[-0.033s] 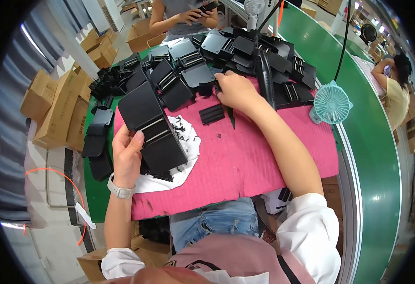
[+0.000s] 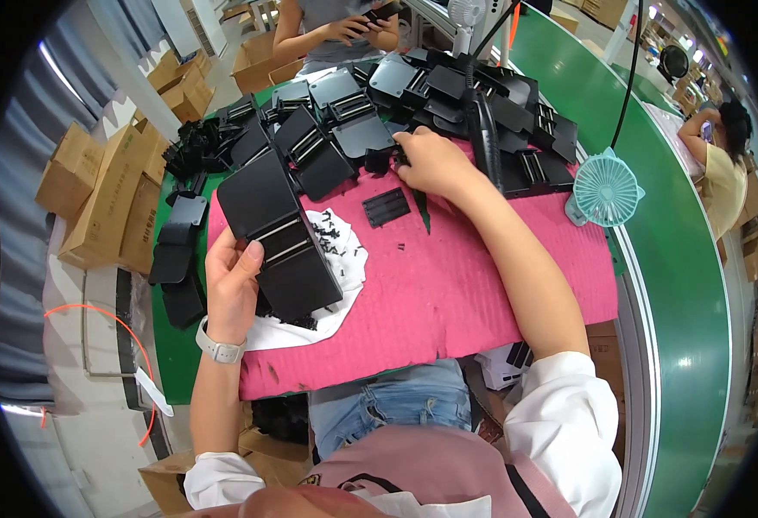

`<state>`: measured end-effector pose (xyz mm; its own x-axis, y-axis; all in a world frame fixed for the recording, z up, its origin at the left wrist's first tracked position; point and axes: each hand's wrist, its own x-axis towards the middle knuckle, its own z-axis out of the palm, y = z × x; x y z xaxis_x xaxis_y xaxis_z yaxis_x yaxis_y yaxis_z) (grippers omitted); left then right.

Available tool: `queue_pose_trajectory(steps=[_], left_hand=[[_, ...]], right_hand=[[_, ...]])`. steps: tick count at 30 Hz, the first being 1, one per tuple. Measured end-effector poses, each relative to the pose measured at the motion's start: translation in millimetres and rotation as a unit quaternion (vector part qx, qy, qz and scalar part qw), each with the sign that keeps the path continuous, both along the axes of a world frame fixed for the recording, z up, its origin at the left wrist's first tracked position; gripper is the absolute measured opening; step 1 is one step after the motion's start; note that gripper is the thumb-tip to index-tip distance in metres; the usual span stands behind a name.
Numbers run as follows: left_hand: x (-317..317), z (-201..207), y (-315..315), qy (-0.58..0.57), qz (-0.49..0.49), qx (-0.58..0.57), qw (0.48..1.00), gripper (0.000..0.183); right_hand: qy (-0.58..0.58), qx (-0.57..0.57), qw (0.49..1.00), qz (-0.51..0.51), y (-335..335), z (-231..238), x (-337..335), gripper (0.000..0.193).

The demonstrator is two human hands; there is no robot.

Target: Assemble small black plastic components by placing them together and securing them with an electric screwdriver.

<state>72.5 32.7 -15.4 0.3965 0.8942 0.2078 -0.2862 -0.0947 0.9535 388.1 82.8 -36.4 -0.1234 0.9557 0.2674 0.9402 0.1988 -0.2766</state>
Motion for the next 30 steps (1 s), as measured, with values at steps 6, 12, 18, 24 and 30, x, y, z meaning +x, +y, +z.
queue_pose_trajectory(steps=[6, 12, 18, 24, 30], left_hand=[[-3, -1, -3, -0.039, 0.000, -0.055, 0.998, 0.037], [-4, -5, -5, -0.042, 0.004, -0.068, 0.997, 0.034], [0, -8, -4, -0.063, 0.018, -0.082, 0.994, 0.034], [-2, -6, -7, -0.060, 0.012, -0.089, 0.994, 0.034], [3, -12, -9, -0.049, -0.015, -0.075, 0.996, 0.037]], right_hand=[[-0.020, -0.013, 1.000, 0.014, 5, 4, 2, 0.057], [0.180, -0.160, 0.968, -0.067, -4, 31, 6, 0.051], [0.294, -0.186, 0.937, -0.038, -22, 45, 19, 0.022], [0.400, -0.104, 0.908, 0.070, -54, 75, 12, 0.022], [0.448, -0.061, 0.870, 0.197, -68, 77, -36, 0.030]])
